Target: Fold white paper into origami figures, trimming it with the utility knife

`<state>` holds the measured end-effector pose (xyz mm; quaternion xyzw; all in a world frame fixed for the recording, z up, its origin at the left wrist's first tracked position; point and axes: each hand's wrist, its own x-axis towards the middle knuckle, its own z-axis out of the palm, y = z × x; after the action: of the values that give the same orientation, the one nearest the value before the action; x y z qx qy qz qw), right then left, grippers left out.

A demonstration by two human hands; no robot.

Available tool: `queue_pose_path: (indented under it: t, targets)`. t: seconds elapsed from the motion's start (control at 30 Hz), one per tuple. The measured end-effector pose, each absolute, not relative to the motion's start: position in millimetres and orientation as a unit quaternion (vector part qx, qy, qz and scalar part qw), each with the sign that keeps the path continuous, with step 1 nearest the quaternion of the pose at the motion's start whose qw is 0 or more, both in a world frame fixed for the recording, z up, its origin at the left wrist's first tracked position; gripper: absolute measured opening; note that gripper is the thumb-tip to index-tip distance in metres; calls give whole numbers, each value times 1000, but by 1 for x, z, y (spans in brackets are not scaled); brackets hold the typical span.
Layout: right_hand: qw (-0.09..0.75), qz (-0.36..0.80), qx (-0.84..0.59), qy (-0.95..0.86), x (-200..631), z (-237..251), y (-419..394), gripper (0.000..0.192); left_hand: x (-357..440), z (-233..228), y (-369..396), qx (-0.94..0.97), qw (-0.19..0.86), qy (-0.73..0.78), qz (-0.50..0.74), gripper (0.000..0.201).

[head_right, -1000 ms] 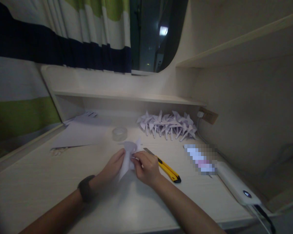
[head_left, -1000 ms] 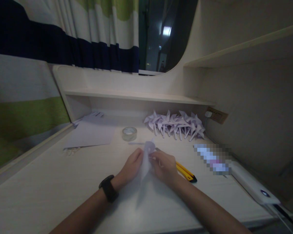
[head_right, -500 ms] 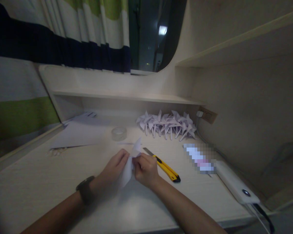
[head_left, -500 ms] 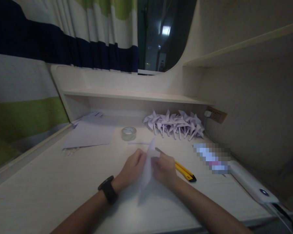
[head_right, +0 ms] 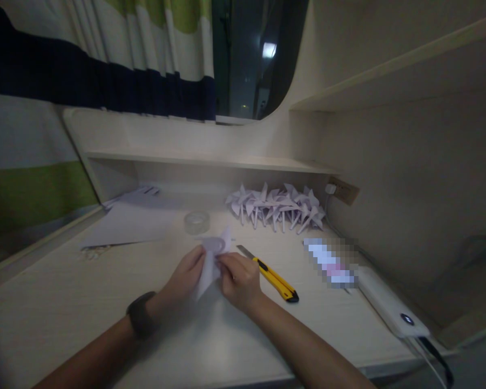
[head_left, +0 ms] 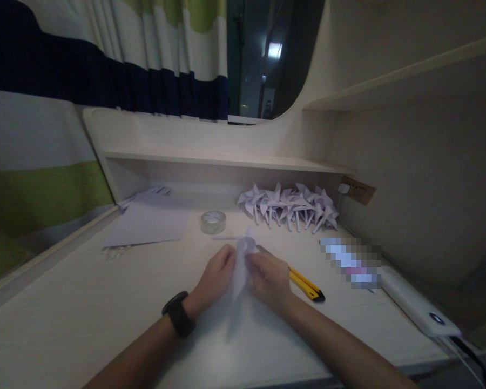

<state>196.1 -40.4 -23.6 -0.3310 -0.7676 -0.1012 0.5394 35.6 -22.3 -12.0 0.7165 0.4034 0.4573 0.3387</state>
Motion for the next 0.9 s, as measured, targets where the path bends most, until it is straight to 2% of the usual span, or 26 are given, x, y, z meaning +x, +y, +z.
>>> queue_pose_path:
  t: [0.2,0.43,0.77,0.9]
  targets:
    - [500,-136,-324,-792,201,-27,-37,21,35,-18,-19,711,355,401,456,27]
    - [497,-137,-318,-796,201,-28,-39,21,38,-18,-20,729,344,412,425,31]
    - [571,-60,-356,-738,193,-15,-44,12,38,-13,-25,721,346,397,450,24]
    - [591,-40,-346,-727,192,-13,-43,16,37,-9,-29,715,359,396,451,28]
